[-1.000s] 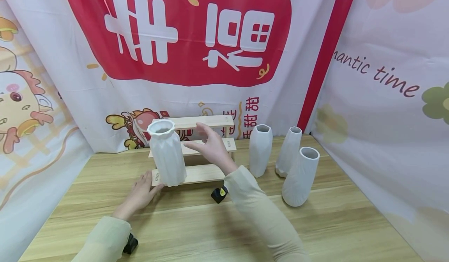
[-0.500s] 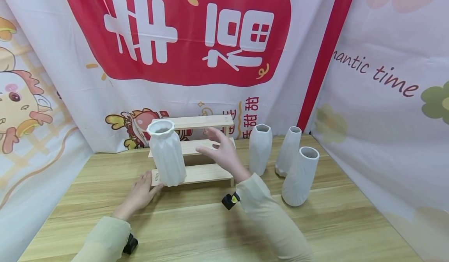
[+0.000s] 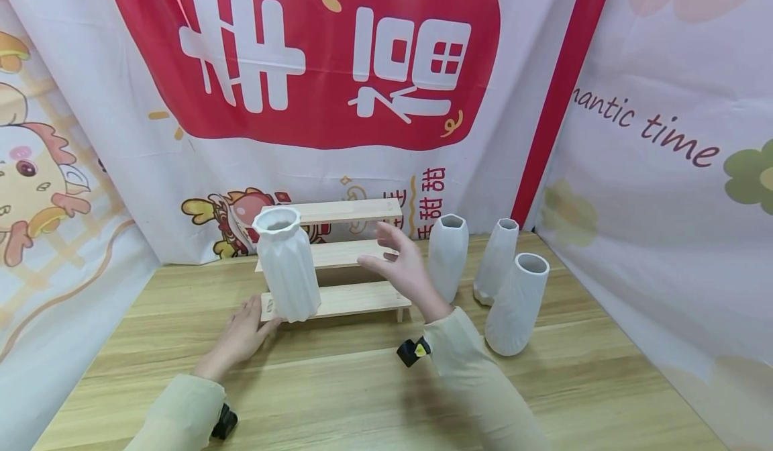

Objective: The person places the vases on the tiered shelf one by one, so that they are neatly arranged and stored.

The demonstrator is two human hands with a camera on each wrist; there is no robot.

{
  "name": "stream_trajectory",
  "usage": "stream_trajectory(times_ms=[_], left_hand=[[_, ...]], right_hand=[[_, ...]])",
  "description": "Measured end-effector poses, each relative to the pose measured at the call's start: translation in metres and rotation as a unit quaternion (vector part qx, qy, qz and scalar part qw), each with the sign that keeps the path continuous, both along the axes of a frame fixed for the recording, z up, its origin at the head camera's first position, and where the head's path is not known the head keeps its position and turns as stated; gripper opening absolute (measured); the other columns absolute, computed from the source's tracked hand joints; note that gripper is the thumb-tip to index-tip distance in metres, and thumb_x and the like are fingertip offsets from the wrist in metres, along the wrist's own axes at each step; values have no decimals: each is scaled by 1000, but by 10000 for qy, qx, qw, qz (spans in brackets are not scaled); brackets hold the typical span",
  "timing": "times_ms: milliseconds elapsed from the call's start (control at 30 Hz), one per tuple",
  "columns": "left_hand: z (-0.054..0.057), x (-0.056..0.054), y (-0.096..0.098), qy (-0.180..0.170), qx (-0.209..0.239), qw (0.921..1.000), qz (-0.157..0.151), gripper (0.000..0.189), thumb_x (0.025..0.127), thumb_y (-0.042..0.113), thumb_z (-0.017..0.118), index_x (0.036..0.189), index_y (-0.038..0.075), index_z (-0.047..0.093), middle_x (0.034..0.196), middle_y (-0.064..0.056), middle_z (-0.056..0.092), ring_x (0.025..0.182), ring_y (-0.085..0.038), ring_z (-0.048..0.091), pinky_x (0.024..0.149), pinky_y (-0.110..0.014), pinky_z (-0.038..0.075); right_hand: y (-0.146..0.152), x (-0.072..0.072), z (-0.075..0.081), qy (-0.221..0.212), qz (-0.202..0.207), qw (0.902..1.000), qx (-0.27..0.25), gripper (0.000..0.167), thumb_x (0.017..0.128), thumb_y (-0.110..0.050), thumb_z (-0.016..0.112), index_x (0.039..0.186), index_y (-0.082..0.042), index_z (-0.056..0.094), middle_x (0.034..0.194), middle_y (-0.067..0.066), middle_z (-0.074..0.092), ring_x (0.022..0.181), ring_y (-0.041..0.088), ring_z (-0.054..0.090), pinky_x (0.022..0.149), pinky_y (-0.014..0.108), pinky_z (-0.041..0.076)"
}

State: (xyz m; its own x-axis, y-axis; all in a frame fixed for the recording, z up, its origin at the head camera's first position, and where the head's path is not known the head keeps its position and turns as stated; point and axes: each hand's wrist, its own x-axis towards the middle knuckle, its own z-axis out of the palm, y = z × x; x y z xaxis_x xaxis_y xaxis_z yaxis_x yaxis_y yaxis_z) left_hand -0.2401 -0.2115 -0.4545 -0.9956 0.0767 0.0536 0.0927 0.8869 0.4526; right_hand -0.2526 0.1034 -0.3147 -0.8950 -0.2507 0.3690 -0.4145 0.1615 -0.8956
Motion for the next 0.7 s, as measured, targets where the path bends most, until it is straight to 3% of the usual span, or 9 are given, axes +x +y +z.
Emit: stream_trajectory(times_ms=[167, 700], left_hand=[[1, 1, 1, 25, -1, 10000, 3, 76, 97, 33, 46, 137, -20, 9, 140, -39, 12, 129, -51, 11, 104, -59, 8], [-1, 1, 0, 29, -32, 10000, 0, 76, 97, 34, 45, 136, -20, 9, 140, -39, 12, 129, -52, 10, 104, -60, 8]], right_hand=[[12, -10, -13, 34, -141, 9999, -43, 63, 79, -10, 73, 133, -1, 43, 128, 19, 50, 117, 32, 47, 96, 42, 40], [40, -1, -11, 151, -575, 9982, 57, 62, 78, -5, 73, 133, 0, 43, 124, 19, 54, 113, 31, 49, 92, 42, 43]])
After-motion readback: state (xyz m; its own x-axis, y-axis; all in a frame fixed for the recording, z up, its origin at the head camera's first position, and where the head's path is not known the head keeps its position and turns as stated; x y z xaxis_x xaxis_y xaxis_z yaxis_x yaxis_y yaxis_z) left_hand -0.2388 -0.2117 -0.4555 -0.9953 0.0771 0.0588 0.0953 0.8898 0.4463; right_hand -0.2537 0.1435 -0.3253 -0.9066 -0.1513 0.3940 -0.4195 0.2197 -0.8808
